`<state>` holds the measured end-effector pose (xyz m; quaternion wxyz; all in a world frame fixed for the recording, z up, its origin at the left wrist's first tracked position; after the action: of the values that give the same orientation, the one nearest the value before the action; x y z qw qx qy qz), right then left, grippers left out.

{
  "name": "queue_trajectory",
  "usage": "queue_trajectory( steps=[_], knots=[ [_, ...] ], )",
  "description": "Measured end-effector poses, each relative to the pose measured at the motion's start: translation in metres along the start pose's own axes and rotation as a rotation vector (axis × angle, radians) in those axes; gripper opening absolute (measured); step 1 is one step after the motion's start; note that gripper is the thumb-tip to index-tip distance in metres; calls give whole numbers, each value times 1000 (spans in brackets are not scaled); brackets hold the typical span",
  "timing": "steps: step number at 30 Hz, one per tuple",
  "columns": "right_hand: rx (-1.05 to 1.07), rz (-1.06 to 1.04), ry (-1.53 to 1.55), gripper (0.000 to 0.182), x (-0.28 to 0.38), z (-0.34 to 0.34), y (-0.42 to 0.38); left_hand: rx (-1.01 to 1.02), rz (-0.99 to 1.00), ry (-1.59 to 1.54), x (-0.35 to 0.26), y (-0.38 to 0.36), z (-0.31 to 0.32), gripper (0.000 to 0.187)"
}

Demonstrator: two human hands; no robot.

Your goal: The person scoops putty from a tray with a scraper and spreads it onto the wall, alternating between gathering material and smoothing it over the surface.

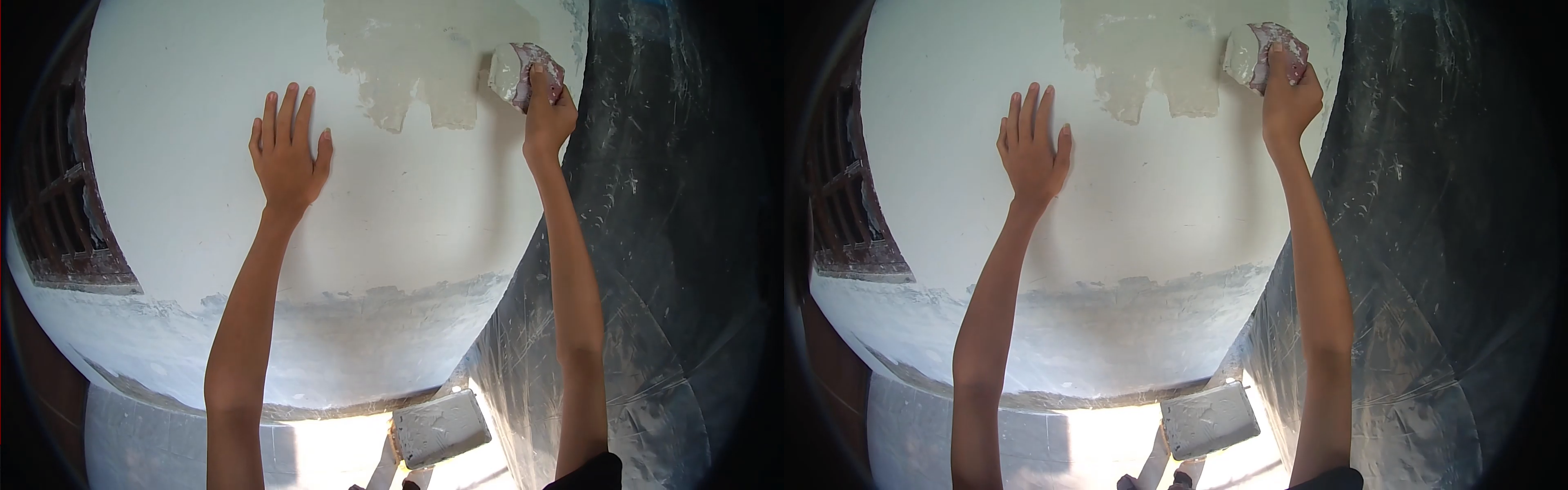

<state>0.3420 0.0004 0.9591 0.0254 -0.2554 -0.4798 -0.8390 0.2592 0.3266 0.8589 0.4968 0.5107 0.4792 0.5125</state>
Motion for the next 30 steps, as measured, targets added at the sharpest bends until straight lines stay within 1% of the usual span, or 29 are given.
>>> queue_trajectory(
  steps=[2, 4, 6, 7, 8, 10, 11, 12, 14, 15, 16, 18, 19, 20, 22, 23, 25, 26, 27, 28, 30],
  knots=[
    [139, 32, 99, 39, 0, 6, -22, 13, 15, -1, 2, -2, -2, 54],
    [186, 65, 105, 39, 7, 5, -44, 33, 59, -32, 0, -2, -11, 53],
    [280, 98, 144, 40, 13, 2, -70, 64, 58, -58, 0, -13, -17, 53],
    [298, 99, 129, 36, 15, -1, -82, 67, 61, -83, -1, -21, -21, 53],
    [317, 126, 113, 36, 6, -4, -88, 100, 44, -82, -3, -32, -24, 53],
    [391, 224, 188, 30, -12, -12, -102, 78, 58, -119, -11, -57, -35, 54],
    [422, 195, 214, 29, -12, -18, -115, 111, 44, -122, -13, -69, -39, 54],
    [433, 221, 196, 29, -15, -26, -124, 123, 44, -134, -16, -80, -43, 53],
    [539, 245, 73, 17, -23, -41, -145, 171, 20, -149, -24, -101, -54, 53],
    [539, 273, 103, 24, -24, -49, -156, 279, -45, -148, -26, -112, -57, 55],
    [560, 306, 81, 24, -27, -58, -164, 383, -112, -146, -29, -123, -59, 58],
    [579, 355, 54, 24, -37, -79, -181, 418, -135, -152, -36, -147, -65, 56],
    [625, 331, 64, 25, -52, -88, -187, 401, -119, -155, -41, -158, -68, 56],
    [647, 362, 54, 25, -68, -100, -195, 388, -103, -155, -47, -171, -73, 56],
    [740, 410, 107, 25, -98, -122, -215, 434, -120, -122, -61, -201, -80, 55],
    [757, 433, 106, 25, -114, -137, -226, 477, -162, -114, -69, -218, -84, 56],
    [872, 520, 169, 31, -139, -165, -252, 537, -213, -99, -90, -252, -94, 56],
    [881, 541, 166, 31, -151, -183, -266, 601, -262, -114, -101, -271, -100, 56],
    [929, 569, 101, 32, -155, -199, -284, 661, -307, -131, -111, -290, -101, 57],
    [977, 600, 30, 33, -160, -218, -303, 682, -315, -133, -119, -312, -102, 57],
    [1019, 630, -48, 30, -183, -256, -332, 608, -280, -183, -138, -356, -109, 52]
  ],
)
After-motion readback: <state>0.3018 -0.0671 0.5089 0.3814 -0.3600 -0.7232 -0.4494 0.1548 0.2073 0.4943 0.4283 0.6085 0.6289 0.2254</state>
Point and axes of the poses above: each hand's wrist, its own y-axis towards the middle knuckle, its own z-axis out of the palm, x = y × z, the point moved 5 cm from there along y, towards the middle knuckle, and after that the axes turned 5 degrees about -y, right-handed, at the moved point
